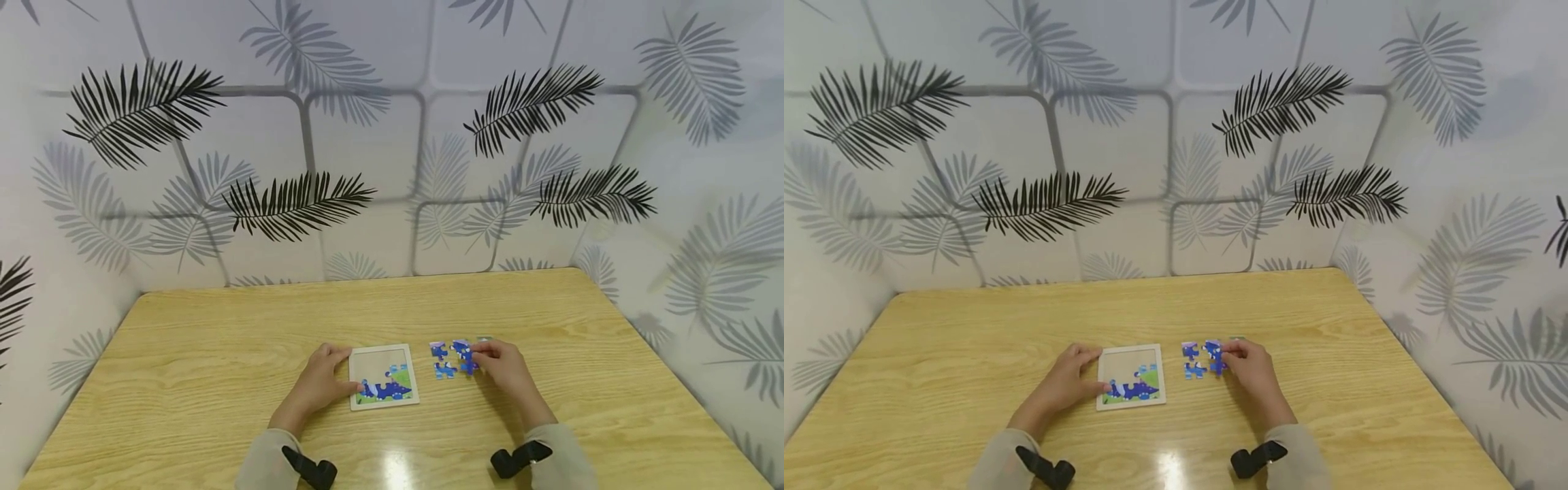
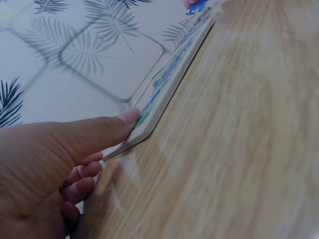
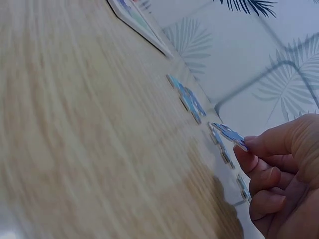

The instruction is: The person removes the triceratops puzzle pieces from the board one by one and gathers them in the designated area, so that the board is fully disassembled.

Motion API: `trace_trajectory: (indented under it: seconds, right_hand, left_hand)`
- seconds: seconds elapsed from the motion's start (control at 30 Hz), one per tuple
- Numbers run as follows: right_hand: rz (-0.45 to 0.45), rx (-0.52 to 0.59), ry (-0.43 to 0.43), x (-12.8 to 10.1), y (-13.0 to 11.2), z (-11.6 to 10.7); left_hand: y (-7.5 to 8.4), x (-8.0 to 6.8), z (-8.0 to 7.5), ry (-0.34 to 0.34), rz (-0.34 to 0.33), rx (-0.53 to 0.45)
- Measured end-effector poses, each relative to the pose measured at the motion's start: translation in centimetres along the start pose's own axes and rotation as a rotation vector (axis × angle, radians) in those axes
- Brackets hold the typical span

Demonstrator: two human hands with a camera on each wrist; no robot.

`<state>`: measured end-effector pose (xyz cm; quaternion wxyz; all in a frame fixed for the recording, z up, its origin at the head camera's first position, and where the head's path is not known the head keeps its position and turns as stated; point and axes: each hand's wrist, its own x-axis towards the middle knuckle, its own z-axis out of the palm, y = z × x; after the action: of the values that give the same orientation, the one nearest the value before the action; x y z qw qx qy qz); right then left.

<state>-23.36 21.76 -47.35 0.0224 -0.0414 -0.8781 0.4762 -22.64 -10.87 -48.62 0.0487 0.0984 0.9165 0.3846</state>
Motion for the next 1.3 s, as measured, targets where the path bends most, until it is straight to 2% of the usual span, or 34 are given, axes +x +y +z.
trace_trajectory:
  seconds: [0.37,0.5,0.63,1.07,1.3]
  right_hand:
    - [-0.036,-0.084,0.010,0.0,0.6,0.2]
    - [-0.021,-0.122,0.021,0.0,0.8,0.2]
    - [0.002,-0.115,0.025,-0.1,0.8,0.0]
    - [-0.039,-0.093,0.034,-0.3,0.7,-0.2]
    - [-0.070,-0.074,0.028,-0.3,-0.7,1.2]
  left_hand:
    - [0.1,-0.2,0.0,-0.002,-0.002,-0.015]
    - [0.1,-0.2,0.0,-0.002,-0.006,-0.012]
    - [0.1,-0.1,0.0,-0.001,-0.010,-0.007]
    - [-0.1,-0.1,0.1,0.001,-0.006,-0.013]
    - [-0.1,0.0,0.1,0.002,-0.004,-0.005]
